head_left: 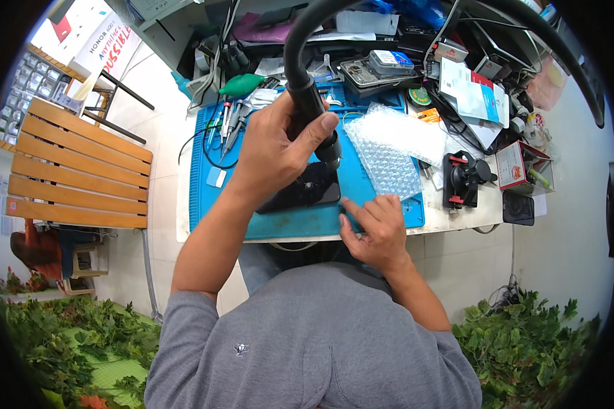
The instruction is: The person manipulates a mobile phone chassis, handles a small component and a blue plastic bag, and uses a hot air gun on the front screen of the phone.
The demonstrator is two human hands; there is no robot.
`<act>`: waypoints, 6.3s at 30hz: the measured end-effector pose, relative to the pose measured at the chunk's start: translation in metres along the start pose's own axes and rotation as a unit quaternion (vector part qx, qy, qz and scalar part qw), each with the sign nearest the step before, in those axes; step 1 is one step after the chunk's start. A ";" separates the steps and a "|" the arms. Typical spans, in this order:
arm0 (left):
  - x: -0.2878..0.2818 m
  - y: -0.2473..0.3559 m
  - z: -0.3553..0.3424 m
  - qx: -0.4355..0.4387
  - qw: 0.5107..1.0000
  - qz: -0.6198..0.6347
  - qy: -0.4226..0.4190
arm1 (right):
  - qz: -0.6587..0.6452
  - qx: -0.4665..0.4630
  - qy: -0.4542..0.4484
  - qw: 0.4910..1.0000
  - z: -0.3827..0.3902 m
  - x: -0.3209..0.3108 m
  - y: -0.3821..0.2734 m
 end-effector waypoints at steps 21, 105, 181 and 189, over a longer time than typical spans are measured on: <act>-0.063 -0.001 0.021 -0.036 0.998 -0.020 0.044 | 0.006 0.050 -0.074 0.996 -0.024 0.015 -0.004; -0.077 -0.024 0.022 -0.008 0.995 -0.055 0.085 | -0.031 0.098 0.038 0.994 -0.011 0.012 0.004; -0.039 -0.013 0.052 -0.042 0.998 0.037 -0.034 | -0.056 0.081 0.058 0.993 -0.011 0.009 0.001; -0.097 -0.016 0.073 -0.078 0.994 -0.074 -0.010 | -0.025 0.091 0.017 0.995 -0.009 0.012 0.001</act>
Point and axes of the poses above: each hand's wrist, its own z-axis away from the middle knuckle, its own x-axis out of the palm, y = z × x, the point moved 3 cm from there along -z, towards the middle knuckle, and after that the axes turned 12 degrees about -x, right-handed, at the moved point
